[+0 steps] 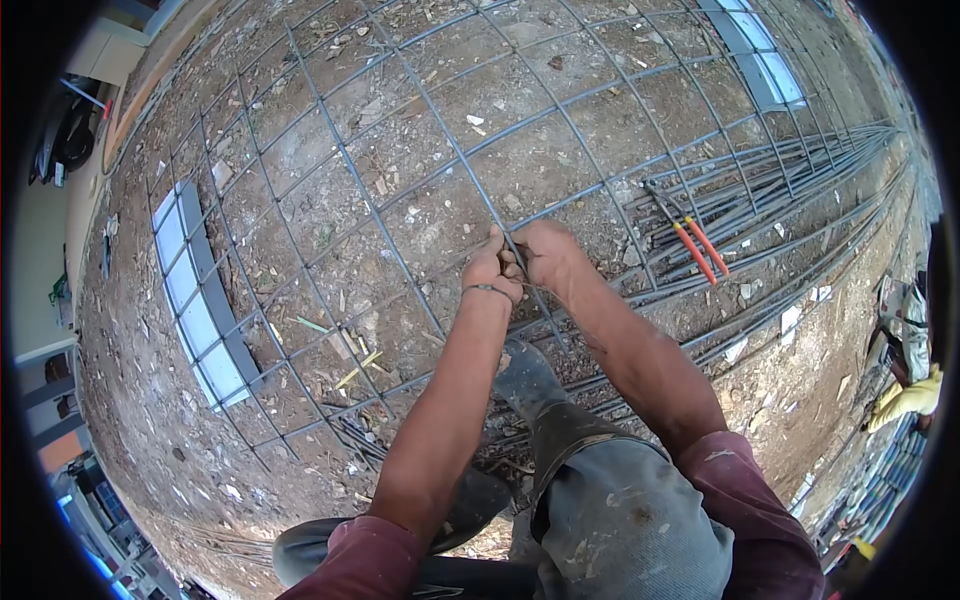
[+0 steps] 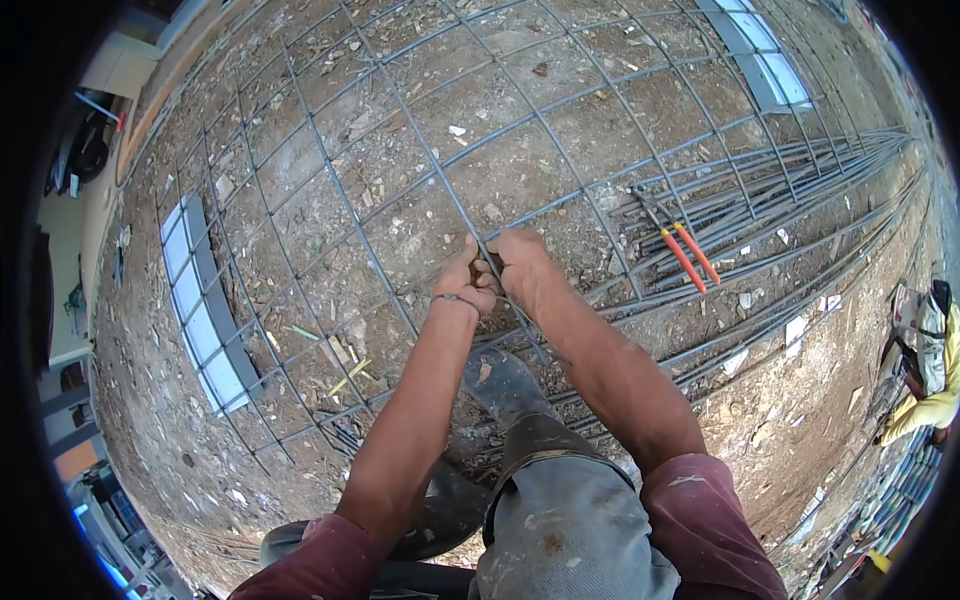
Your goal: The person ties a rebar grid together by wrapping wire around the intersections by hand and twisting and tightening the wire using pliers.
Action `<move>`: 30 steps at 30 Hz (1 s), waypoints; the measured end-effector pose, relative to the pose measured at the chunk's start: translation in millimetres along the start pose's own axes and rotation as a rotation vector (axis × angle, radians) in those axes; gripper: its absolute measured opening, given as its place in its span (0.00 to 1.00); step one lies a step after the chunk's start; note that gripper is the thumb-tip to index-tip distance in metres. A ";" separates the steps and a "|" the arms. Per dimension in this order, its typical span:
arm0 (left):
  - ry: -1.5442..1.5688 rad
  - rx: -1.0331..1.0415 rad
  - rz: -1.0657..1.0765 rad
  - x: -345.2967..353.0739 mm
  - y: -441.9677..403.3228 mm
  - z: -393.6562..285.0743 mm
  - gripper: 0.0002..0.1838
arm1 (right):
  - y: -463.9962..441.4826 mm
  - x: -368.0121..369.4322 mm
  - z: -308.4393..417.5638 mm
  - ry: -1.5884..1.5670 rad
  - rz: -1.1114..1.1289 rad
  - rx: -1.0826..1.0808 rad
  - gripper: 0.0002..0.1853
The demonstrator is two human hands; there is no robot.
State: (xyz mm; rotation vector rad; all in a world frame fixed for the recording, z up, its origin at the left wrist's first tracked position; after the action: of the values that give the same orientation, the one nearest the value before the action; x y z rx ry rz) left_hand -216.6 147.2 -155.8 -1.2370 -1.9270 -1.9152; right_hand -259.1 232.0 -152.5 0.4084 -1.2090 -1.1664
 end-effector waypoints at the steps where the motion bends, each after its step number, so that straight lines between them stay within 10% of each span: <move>1: 0.001 0.001 -0.004 0.8 2.7 0.9 0.14 | -0.4 -0.6 -0.2 -0.001 0.001 0.004 0.08; 13: -0.016 0.060 0.173 7.7 10.3 -4.5 0.10 | 38.3 15.1 10.3 -0.167 0.129 -0.131 0.15; 16: -0.035 0.167 0.074 -0.1 10.4 -8.7 0.08 | 68.7 -8.2 46.5 0.469 -0.329 -0.415 0.14; 18: -0.041 0.204 0.153 5.6 11.0 -10.1 0.07 | 111.9 29.0 96.7 1.064 -0.428 -1.035 0.06; 22: -0.071 0.246 0.241 7.6 11.0 -12.3 0.07 | 67.1 56.8 125.2 1.330 -0.157 -0.854 0.08; 24: -0.113 0.242 0.307 11.8 12.1 -14.6 0.09 | 22.6 62.5 105.6 1.467 0.195 -0.344 0.08; 30: -0.125 0.221 0.328 13.1 13.9 -15.3 0.12 | 8.6 75.9 109.0 1.742 0.152 -0.337 0.08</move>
State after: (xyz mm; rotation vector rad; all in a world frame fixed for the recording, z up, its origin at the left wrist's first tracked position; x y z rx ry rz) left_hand -222.8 137.1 -134.4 -1.5214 -1.7953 -1.4557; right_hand -357.5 204.5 -67.2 0.7783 0.4649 -0.4626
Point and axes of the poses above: each hand's wrist, its own y-axis away from the middle knuckle, its own x-axis out of the palm, z = x × y, the point moved 8 cm from there along -y, towards the middle knuckle, and after that the axes turned 10 degrees about z, right-handed, at the moved point
